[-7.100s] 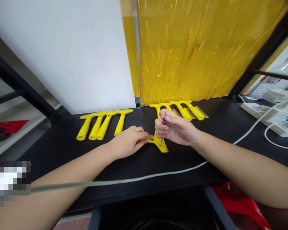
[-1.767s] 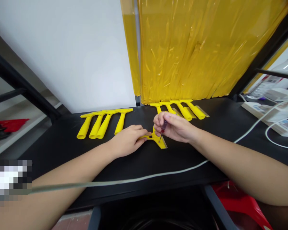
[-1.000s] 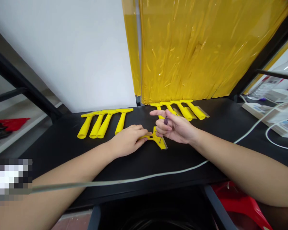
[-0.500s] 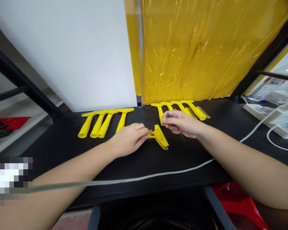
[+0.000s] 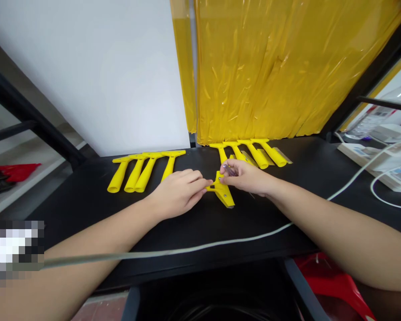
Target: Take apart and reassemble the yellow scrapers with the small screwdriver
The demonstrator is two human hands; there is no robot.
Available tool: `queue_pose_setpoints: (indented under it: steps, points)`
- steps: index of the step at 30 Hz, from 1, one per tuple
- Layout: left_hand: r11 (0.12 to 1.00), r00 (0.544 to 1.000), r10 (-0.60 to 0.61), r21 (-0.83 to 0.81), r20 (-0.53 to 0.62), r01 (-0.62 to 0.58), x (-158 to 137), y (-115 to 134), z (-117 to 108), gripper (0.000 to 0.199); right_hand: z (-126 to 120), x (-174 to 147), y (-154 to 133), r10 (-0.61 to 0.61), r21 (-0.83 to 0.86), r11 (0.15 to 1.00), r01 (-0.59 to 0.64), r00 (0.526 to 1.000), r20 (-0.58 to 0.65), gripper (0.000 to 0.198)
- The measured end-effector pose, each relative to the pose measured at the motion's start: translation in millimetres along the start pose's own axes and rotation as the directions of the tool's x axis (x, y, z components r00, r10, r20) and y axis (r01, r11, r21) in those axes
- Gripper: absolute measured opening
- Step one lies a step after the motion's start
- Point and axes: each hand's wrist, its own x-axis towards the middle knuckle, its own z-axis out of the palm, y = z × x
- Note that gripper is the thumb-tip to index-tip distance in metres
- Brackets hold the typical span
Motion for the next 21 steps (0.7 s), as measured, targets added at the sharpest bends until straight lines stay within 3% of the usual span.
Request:
queue_pose_setpoints:
  steps: [7,11,14,16,18,21]
  points:
    - [0.99,0.999,0.047,0.133,-0.017,-0.044,1,0,-3,0.034,1,2,0,0.058,0.102,0.993,-0.061,0.998,0.029,0.032]
    - [0.981,0.999,0.054,0.188,0.001,-0.053,2,2,-5,0.033,-1,3,1,-0.092,-0.019,0.995,0.093,0.994,0.059,0.021]
    - [0.973,0.999,0.043,0.227,0.0,-0.042,2,3,-7,0.031,-5,3,2,-0.255,-0.2,0.949,0.245,0.966,-0.029,0.015]
    - [0.96,1.0,0.023,0.278,-0.014,-0.018,1,1,-10,0.031,-10,4,1,-0.315,-0.294,0.915,0.275,0.944,-0.099,0.012]
    - [0.942,0.998,-0.014,0.334,-0.053,0.031,0,-4,-13,0.032,-14,4,1,-0.289,-0.329,0.914,0.238,0.95,-0.115,0.012]
    - [0.92,0.988,-0.08,0.372,-0.131,0.124,-3,-14,-17,0.034,-17,4,1,-0.165,-0.344,0.928,0.144,0.986,-0.032,0.014]
